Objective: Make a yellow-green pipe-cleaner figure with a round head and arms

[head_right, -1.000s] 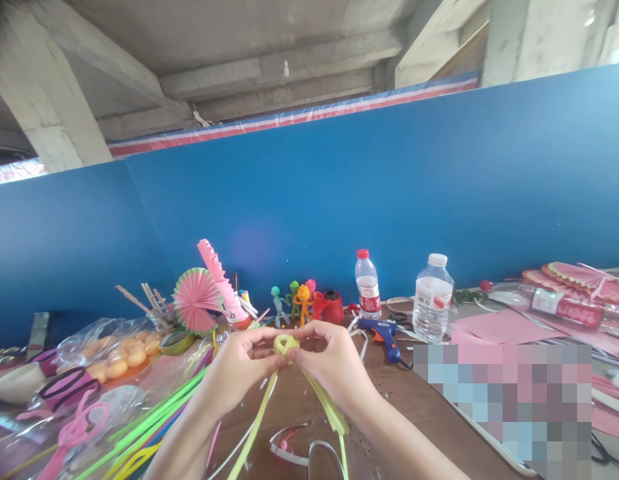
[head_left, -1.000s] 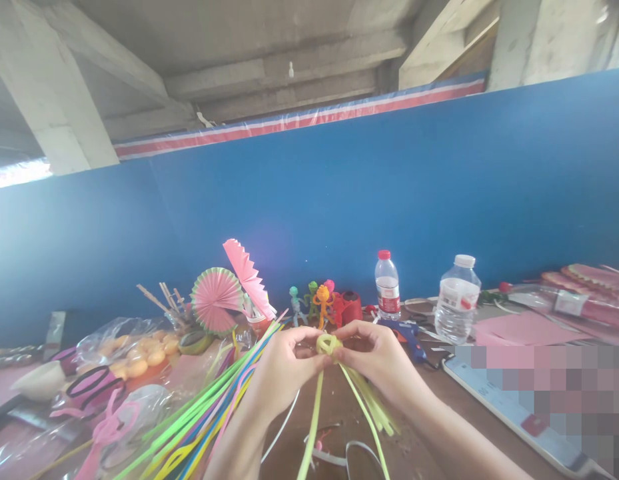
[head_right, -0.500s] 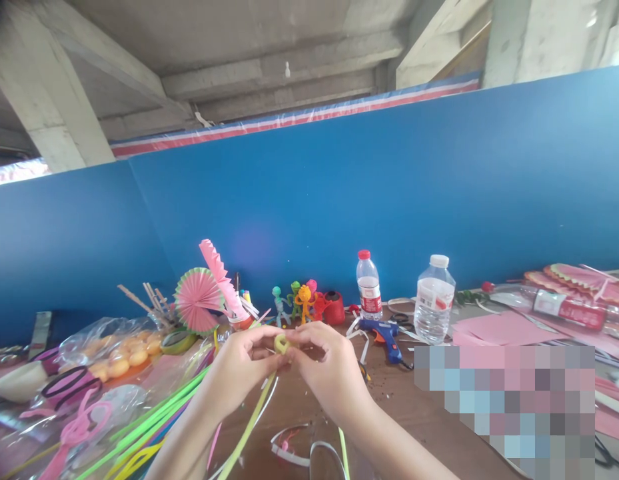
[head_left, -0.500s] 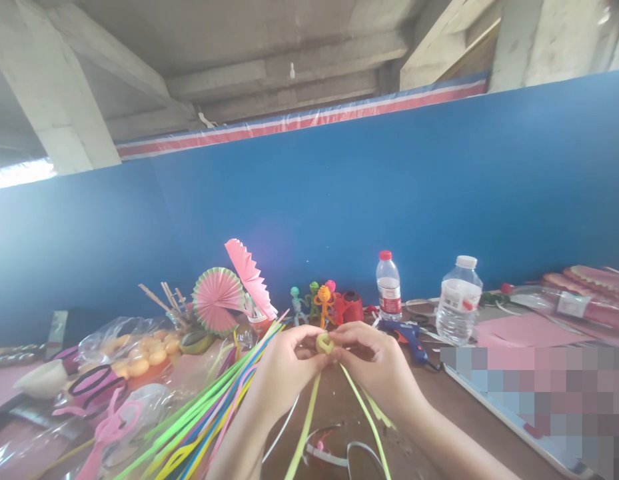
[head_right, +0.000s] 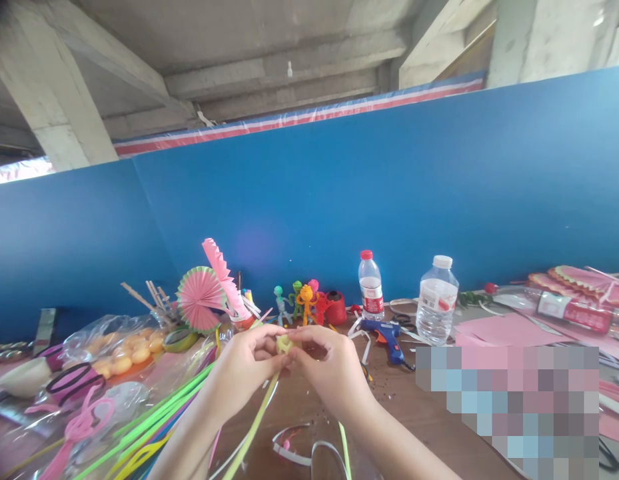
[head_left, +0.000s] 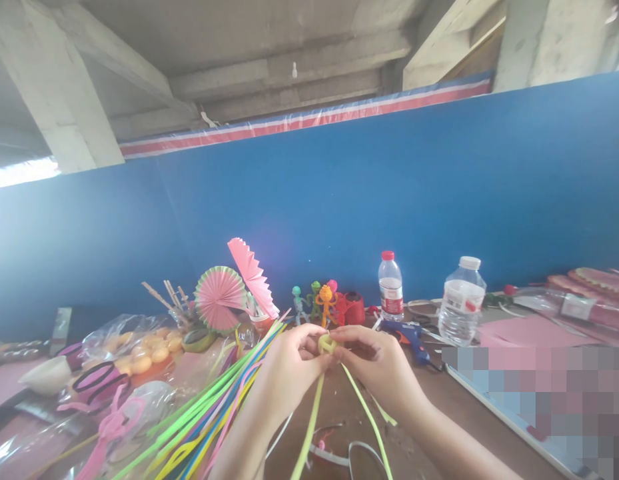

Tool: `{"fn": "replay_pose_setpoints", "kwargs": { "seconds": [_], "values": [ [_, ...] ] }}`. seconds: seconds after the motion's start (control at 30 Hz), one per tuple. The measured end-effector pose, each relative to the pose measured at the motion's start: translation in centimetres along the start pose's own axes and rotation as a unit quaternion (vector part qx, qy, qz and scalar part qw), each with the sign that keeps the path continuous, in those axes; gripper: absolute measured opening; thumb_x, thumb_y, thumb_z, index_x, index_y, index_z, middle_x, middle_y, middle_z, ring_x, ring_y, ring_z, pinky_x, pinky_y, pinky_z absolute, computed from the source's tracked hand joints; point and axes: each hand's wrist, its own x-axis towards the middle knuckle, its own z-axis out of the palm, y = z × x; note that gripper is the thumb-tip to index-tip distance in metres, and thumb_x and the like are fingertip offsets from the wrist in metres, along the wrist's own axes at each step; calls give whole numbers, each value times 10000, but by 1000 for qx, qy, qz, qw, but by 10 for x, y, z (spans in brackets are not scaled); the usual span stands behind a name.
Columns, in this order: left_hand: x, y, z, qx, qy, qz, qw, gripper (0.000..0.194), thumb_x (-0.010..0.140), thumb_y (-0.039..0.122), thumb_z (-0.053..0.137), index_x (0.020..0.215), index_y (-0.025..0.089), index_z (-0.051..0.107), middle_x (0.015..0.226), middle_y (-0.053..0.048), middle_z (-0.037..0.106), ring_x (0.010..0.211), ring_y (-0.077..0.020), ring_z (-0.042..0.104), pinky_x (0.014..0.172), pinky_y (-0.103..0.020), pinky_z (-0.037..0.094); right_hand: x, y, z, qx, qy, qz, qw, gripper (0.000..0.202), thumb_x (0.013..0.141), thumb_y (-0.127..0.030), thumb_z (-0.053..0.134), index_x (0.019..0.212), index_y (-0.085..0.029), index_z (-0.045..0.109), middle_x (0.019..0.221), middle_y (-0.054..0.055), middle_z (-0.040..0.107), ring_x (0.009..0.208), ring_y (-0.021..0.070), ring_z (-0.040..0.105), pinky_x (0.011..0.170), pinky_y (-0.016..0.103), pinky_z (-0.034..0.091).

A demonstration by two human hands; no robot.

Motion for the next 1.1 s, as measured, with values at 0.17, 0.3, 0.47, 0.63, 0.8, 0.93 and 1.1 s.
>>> {"fn": "replay_pose_setpoints", "kwargs": {
  "seconds": [0.17, 0.3, 0.47, 0.63, 0.8, 0.93, 1.1],
  "values": [
    [1, -5, -2, -1, 2, 23, 1000, 128, 772, 267, 552, 857, 218, 469, 620, 45, 578, 532, -142, 610, 488, -216, 419, 3, 1, -2, 26, -1, 50, 998, 152, 727, -205, 607, 861, -192, 679, 818, 46, 705, 755, 193, 644, 678, 300, 496],
    [-1, -2, -3, -9, -30, 63, 998, 133, 792, 167, 494, 912, 222, 513, 809, -2, 644, 691, -145, 626, 615, -236, 461, 7, 0, -6, 64, 1, 99, 993, 178, 727, -273, 619, 847, -154, 677, 789, 77, 705, 716, 194, 644, 634, 290, 481],
    [-3, 3, -5, 102, -32, 110, 988, 130, 763, 143, 528, 831, 212, 615, 797, -6, 649, 760, -165, 592, 689, -254, 433, 10, 0, -8, 107, -2, 135, 985, 197, 694, -284, 649, 820, -134, 677, 743, 78, 702, 629, 172, 631, 585, 276, 468],
    [0, 4, -4, 193, 7, 168, 967, 95, 771, 170, 550, 710, 198, 617, 747, -6, 598, 715, -154, 546, 660, -242, 403, 10, 0, -6, 81, -15, 123, 989, 132, 680, -217, 641, 769, -139, 698, 673, 44, 690, 664, 164, 619, 595, 245, 449],
    [0, 2, -5, 126, -5, 174, 977, 135, 763, 108, 540, 677, 193, 599, 890, -22, 543, 814, -148, 548, 708, -228, 419, 10, 3, -5, 49, -54, 104, 992, 129, 684, -198, 621, 770, -148, 703, 685, 34, 685, 664, 160, 612, 602, 240, 448],
    [2, -2, -8, 106, -6, 165, 981, 102, 761, 157, 566, 663, 185, 578, 877, -27, 552, 799, -156, 546, 705, -245, 417, 8, 8, -3, 0, -75, 72, 995, 110, 684, -217, 627, 748, -152, 689, 708, 36, 679, 689, 179, 617, 618, 256, 460],
    [9, -8, -9, 73, 19, 152, 985, 100, 761, 227, 579, 677, 175, 566, 749, -12, 549, 720, -154, 528, 651, -245, 403, 2, 7, 1, -57, -79, 23, 995, 98, 723, -236, 591, 774, -178, 652, 715, 21, 666, 679, 165, 617, 622, 256, 475]
  ]
}}
